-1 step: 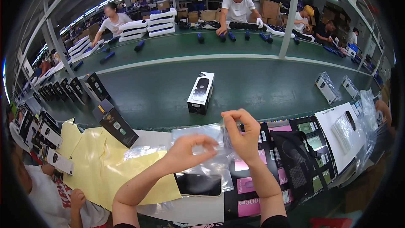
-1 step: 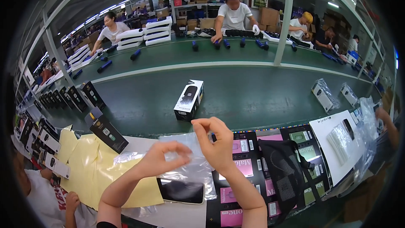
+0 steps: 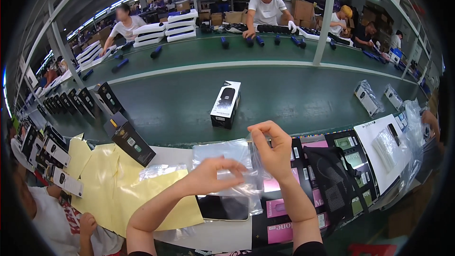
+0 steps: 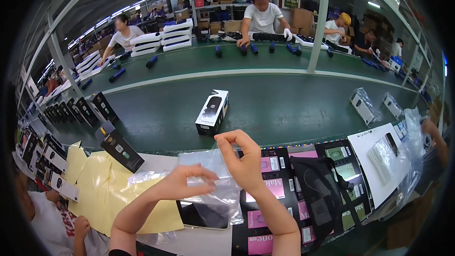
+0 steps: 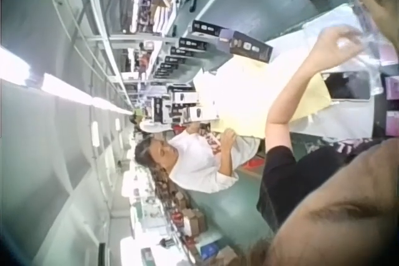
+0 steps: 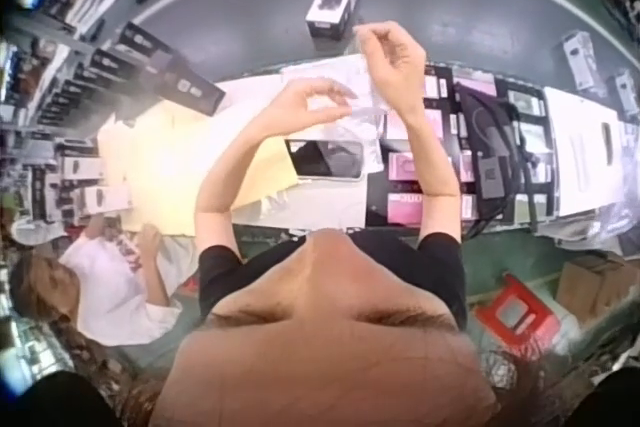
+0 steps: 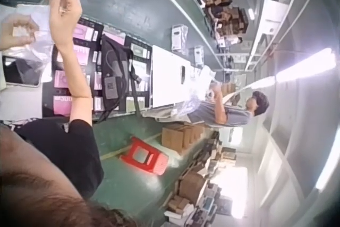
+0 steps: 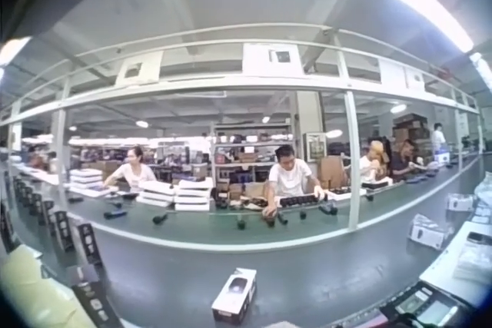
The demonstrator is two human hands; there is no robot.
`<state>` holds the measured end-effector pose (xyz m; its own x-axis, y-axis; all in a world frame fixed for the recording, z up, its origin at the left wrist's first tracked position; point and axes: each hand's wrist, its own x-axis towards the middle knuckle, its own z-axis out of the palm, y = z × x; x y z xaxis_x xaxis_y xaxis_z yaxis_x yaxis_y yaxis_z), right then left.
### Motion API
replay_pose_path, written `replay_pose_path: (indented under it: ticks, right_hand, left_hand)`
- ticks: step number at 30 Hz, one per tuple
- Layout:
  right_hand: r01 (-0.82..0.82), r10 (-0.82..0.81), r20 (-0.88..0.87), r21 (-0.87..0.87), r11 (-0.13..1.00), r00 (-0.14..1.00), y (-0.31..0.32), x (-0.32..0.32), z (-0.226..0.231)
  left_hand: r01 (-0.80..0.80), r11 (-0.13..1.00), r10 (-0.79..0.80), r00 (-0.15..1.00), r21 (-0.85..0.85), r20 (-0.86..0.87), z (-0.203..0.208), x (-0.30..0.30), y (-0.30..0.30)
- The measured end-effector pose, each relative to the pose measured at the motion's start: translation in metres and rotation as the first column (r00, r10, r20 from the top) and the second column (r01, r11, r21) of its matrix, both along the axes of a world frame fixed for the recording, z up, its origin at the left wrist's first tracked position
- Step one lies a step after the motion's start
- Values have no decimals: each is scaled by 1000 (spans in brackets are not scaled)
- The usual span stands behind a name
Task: The person packages electronic components into rigid electronics boxes and plastic bags by hand.
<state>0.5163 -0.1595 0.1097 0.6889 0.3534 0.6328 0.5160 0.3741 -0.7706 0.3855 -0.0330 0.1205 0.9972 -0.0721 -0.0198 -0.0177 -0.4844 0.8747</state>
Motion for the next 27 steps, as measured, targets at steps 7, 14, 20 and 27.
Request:
replay_pose_path:
  ticks: [7, 14, 20, 27]
  right_hand:
    - [-389, 327, -495, -24, 921, 805, -4, 23, -6]
    - [-496, 873, -485, 746, 444, 51, 39, 59, -71]
    - [-141, 108, -564, -15, 990, 819, 93, 104, -136]
    - [-96, -18, -574, -167, 981, 819, 118, 123, -174]
  left_hand:
    - [363, 688, -429, 902, -628, 51, -33, -5, 39]
    - [87, 18, 244, 966, -996, 89, -40, 46, 88]
    - [-565, 574, 720, 693, -593, 36, -140, 130, 111]
    - [-558, 829, 546, 787, -47, 288, -216, 166, 155]
